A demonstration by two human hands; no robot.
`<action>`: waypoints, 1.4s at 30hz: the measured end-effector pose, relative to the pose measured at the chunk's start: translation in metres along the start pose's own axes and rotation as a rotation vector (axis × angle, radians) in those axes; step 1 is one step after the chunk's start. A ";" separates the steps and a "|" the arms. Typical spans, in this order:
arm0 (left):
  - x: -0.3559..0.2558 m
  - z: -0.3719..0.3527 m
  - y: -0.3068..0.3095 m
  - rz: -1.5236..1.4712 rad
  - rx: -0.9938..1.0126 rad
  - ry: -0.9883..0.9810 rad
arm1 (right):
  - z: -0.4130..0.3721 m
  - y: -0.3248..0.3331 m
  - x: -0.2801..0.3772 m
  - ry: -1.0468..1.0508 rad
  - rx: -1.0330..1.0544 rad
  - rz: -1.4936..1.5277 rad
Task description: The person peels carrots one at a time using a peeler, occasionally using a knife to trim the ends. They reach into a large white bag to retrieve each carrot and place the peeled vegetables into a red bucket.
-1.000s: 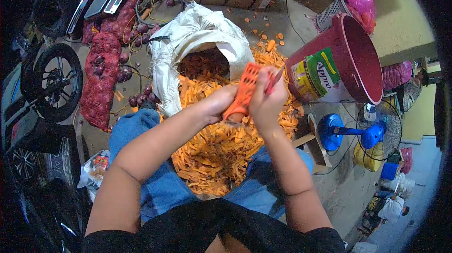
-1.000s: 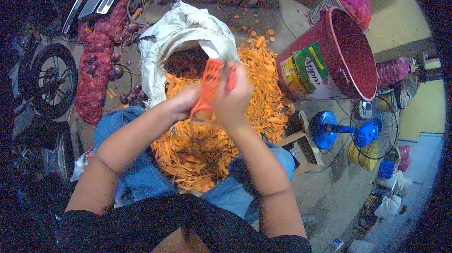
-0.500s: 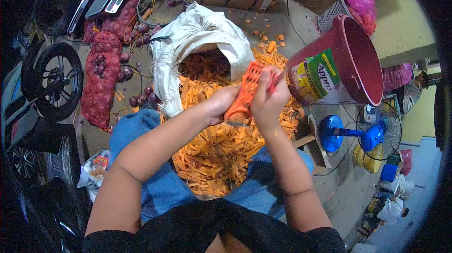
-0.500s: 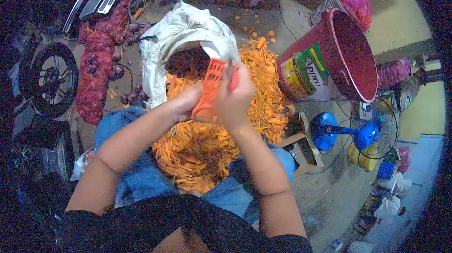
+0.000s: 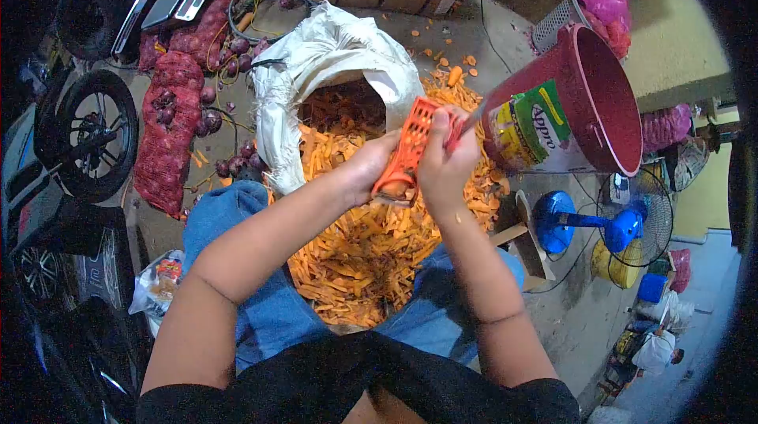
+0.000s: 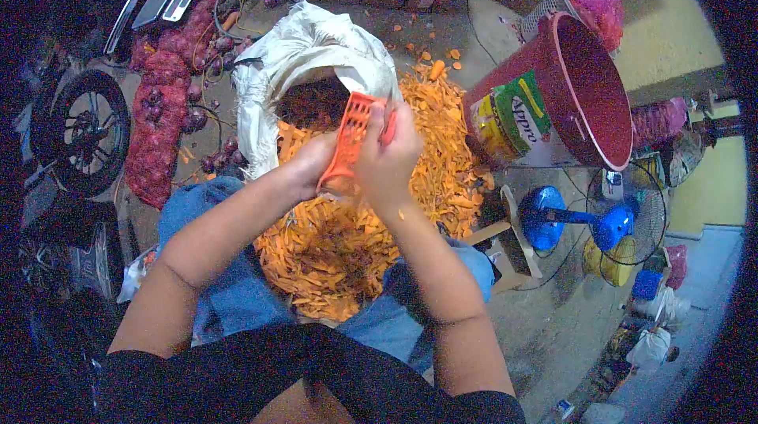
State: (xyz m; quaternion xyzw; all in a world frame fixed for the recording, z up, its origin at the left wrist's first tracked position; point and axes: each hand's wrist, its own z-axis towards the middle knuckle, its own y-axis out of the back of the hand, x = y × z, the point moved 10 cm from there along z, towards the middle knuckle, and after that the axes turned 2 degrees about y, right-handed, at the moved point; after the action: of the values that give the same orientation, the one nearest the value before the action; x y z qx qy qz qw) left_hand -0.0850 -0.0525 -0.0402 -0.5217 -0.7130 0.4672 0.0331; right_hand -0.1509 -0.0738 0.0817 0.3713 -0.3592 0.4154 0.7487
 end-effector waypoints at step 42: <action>0.002 -0.015 -0.005 0.201 0.077 0.040 | 0.032 0.033 -0.046 -0.046 -0.165 -0.093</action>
State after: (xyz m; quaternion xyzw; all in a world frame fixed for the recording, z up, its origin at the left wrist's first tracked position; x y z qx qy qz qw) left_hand -0.0819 -0.0417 -0.0293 -0.5980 -0.6379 0.4849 0.0204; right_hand -0.2059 -0.1051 0.0658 0.3343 -0.3918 0.3404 0.7867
